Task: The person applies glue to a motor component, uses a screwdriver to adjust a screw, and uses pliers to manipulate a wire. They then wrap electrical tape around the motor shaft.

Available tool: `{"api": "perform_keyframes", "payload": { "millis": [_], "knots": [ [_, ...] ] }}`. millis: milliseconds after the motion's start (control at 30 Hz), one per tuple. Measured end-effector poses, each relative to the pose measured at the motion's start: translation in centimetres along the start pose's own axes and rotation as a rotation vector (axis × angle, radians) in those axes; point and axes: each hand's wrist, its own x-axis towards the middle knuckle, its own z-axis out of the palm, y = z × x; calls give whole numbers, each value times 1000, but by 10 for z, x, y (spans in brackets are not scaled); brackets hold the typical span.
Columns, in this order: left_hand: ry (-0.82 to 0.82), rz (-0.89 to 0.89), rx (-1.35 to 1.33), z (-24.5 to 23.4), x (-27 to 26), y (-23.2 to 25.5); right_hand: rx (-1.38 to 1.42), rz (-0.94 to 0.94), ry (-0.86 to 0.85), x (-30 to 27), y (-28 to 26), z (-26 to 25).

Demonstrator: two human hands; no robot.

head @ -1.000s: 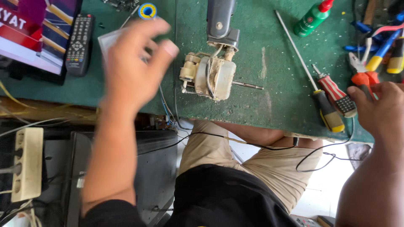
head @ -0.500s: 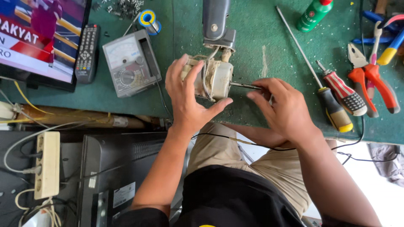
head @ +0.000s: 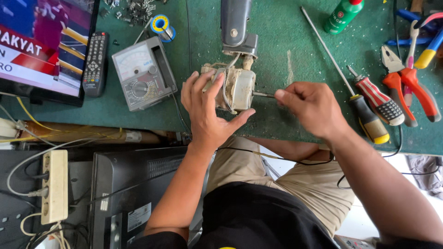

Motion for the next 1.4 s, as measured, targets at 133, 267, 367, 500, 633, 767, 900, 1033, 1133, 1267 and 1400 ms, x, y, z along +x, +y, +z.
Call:
{"api": "perform_keyframes", "payload": {
  "millis": [133, 267, 367, 500, 633, 767, 900, 1033, 1133, 1267, 1400],
  "knots": [
    [14, 11, -4, -2, 2, 0, 106, 151, -168, 3, -14, -11],
    [-25, 105, -43, -12, 15, 2, 253, 194, -497, 14, -13, -24],
    [-25, 154, -29, -8, 17, -2, 98, 83, -519, 17, -20, -30],
    [-7, 167, -51, 2, 7, -2, -196, -284, -240, -3, 9, -25],
    [-31, 111, -45, 6, 1, -10, -346, -426, 253, -30, 43, -59],
    [-12, 168, -46, 4, 8, -3, -521, -195, 609, -43, 88, -123],
    [-1, 177, -26, 3, 5, 2, -595, -112, 610, -54, 124, -154],
    [4, 151, -38, 5, 2, 7, -578, 14, 435, -50, 131, -159],
    [3, 141, -42, 6, 0, 5, -531, 123, 426, -47, 130, -163],
    [7, 118, -57, 7, -2, 4, -519, 136, 682, -49, 152, -180],
    [-1, 117, -33, 7, -2, 5, -407, 237, 587, -62, 122, -174]
  ]
}}
